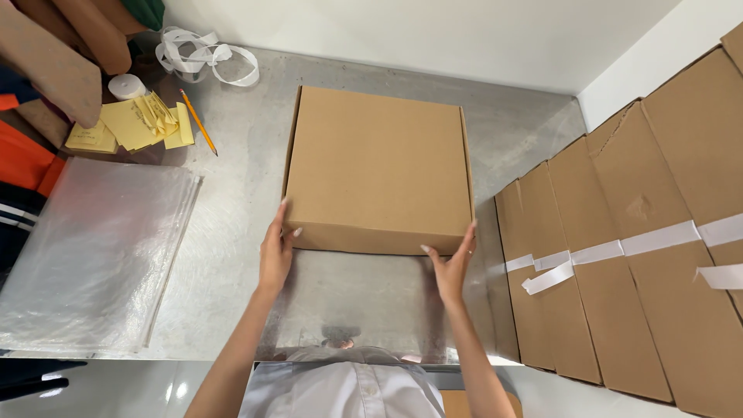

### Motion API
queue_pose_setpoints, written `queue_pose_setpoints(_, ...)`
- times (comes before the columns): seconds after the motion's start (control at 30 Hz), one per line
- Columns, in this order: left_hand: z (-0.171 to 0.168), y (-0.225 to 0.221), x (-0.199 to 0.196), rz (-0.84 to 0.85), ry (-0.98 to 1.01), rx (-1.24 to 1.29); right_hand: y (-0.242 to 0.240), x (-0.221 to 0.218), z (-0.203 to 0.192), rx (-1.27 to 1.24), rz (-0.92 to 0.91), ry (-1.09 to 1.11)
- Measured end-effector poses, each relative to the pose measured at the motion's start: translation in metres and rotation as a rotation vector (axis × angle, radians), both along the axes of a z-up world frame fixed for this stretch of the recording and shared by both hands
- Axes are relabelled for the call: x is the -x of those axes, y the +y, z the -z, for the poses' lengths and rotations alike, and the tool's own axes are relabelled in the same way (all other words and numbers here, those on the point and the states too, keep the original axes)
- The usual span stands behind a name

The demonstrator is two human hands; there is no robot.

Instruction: The person writes on a yellow sticky note with a pencil and places it on a cardboard box. They then pack a folded pair of jeans into a clear plastic bag, place the bagged jeans into a cardboard box, close the box, and tie it with a white ribbon.

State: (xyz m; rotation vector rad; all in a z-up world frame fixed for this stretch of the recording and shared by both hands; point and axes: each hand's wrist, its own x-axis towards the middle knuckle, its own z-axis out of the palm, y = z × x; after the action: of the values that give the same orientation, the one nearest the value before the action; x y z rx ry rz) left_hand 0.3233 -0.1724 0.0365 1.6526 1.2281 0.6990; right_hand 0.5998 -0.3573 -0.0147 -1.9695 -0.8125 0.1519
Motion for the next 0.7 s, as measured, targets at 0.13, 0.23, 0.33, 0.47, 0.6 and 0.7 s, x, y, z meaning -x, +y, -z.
queue_pose_setpoints(0.13,0.065,0.018,0.011,0.072,0.202,-0.222,0.004,-0.030,0.063,-0.050,0.083,-0.265)
queue_pose_setpoints(0.23,0.096,0.029,0.016,0.080,0.314,-0.382,0.004,-0.053,0.090,-0.003,0.150,-0.467)
queue_pose_setpoints(0.33,0.101,0.033,0.016,0.088,0.309,-0.426,0.006,-0.044,0.056,-0.035,0.068,-0.435)
queue_pose_setpoints(0.47,0.064,0.020,0.012,0.035,0.107,-0.401,0.043,0.005,-0.020,-0.221,-0.059,-0.365)
queue_pose_setpoints(0.6,0.022,0.021,0.000,0.072,-0.068,-0.384,0.106,0.079,-0.061,-0.318,-0.339,0.042)
queue_pose_setpoints(0.7,0.029,0.037,-0.013,-0.031,-0.290,-0.151,0.157,0.135,-0.079,-0.374,-0.641,0.265)
